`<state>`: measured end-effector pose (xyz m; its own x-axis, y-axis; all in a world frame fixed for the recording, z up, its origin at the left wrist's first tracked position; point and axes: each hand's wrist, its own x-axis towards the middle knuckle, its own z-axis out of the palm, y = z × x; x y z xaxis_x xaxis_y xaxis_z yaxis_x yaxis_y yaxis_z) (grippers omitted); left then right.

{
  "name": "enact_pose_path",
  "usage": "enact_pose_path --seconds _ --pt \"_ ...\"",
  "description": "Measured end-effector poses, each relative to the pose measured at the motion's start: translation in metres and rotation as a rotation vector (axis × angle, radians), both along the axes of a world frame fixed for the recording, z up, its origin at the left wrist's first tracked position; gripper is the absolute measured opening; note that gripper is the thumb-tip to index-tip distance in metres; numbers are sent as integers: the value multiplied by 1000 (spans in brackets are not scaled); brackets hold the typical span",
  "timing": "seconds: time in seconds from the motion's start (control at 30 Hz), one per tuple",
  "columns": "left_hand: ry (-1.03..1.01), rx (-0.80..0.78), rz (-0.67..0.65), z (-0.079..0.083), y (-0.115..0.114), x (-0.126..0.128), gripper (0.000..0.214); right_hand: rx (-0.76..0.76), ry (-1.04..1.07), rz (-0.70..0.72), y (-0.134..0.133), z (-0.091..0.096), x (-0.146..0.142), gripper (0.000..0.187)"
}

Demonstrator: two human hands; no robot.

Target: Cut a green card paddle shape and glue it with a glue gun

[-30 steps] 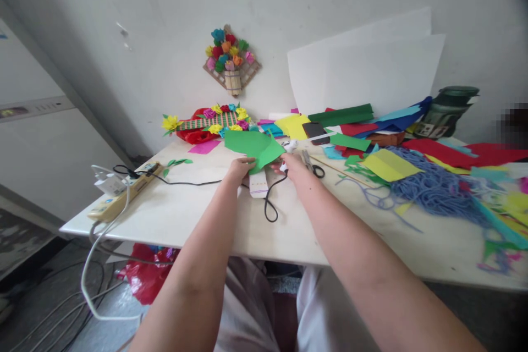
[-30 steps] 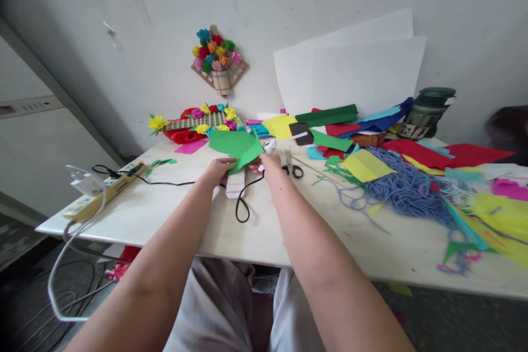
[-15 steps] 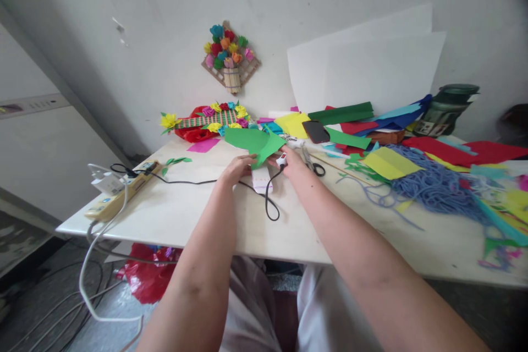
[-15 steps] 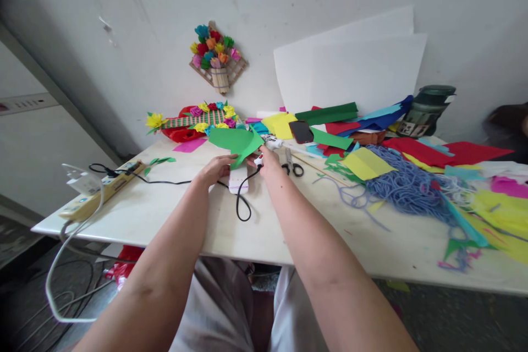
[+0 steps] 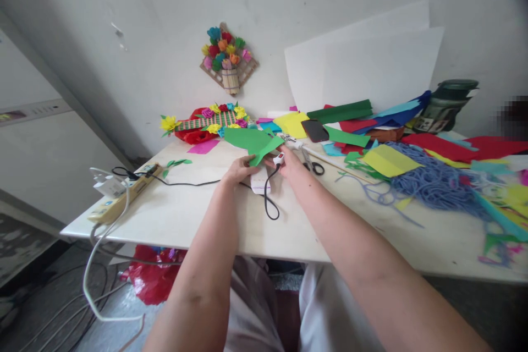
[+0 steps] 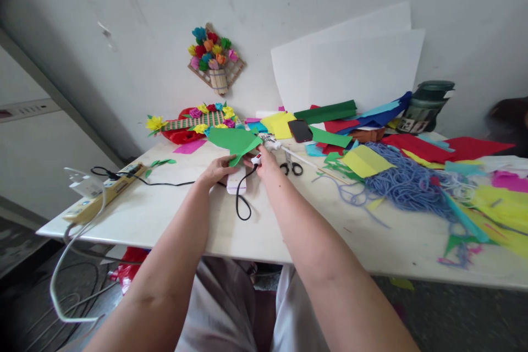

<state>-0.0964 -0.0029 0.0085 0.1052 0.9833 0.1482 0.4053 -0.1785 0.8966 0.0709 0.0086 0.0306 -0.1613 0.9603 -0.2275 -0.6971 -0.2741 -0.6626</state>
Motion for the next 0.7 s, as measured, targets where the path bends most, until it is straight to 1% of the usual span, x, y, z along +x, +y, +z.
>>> enact_pose_path --seconds 0.13,0.2,0.27,0.37,0.5,0.6,0.7 --pt "161 166 33 -2 6 0 46 -30 15 -43 4 -4 0 7" --pt "195 171 63 -5 8 0 44 -47 2 -63 5 -5 0 7" --pt "197 120 118 -8 11 0 50 -69 -47 -96 6 -6 0 8" --pt "148 73 197 -12 14 0 53 -97 -189 -158 4 -4 1 11" --pt "38 18 274 -13 14 0 48 -123 -392 -197 2 0 5 11" --pt "-88 -29 302 -12 13 2 44 -154 -489 -206 4 1 10 13" --pt "-217 -52 299 -11 12 4 41 -169 -534 -195 5 1 15 14"
